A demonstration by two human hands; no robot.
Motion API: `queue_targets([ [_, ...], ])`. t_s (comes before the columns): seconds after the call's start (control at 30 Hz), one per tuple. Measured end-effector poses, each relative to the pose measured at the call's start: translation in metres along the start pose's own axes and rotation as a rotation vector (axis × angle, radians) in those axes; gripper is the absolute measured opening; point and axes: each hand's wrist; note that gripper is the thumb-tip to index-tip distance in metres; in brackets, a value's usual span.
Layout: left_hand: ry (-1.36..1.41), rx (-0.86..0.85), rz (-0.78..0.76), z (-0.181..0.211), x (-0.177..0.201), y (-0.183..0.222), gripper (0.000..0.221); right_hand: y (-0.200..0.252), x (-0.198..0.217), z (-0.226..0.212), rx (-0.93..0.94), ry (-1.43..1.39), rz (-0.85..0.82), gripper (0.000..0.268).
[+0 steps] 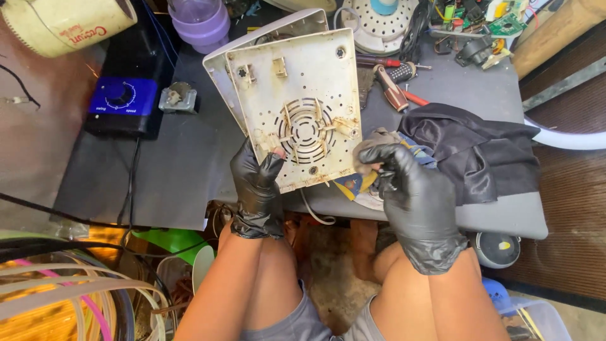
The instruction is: Polishing and cleaning the plastic outer casing of an electronic device using an abrasive pad.
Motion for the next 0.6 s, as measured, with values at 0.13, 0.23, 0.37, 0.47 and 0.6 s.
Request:
queue_targets([
  [0.13, -0.273, -0.219, 0.292, -0.004, -0.01, 0.001, 0.047, -0.013, 0.027, -0.048, 0.082, -0.501, 0.211, 0.033],
  [0.23, -0.155, -0.187, 0.369, -0.002, -0.026, -0.002, 0.045, -0.014, 0.031, -0.06, 0.185, -0.657, 0.243, 0.014],
  [0.37, -0.179, -0.211, 0.67, 0.01, -0.05, -0.001, 0.053, -0.012, 0.025, -0.057, 0.137, -0.774, 0.198, 0.016],
  [0.47, -0.476, -0.366, 0.569, -0.026, -0.012, -0.004, 0.057, 0.0, 0.004, -0.035, 0.157, -0.009, 0.186, 0.031],
  [0.6, -0.497, -0.341, 0.509, -0.025, -0.006, 0.001, 0.059, 0.001, -0.003, -0.041, 0.348, 0.152, 0.193, 0.048],
])
Point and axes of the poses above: each hand's wrist, its own y-axis away from the middle knuckle, its own x-axis out of the back of the hand, z = x × y, and after that the axes turned 11 degrees about z, right-handed
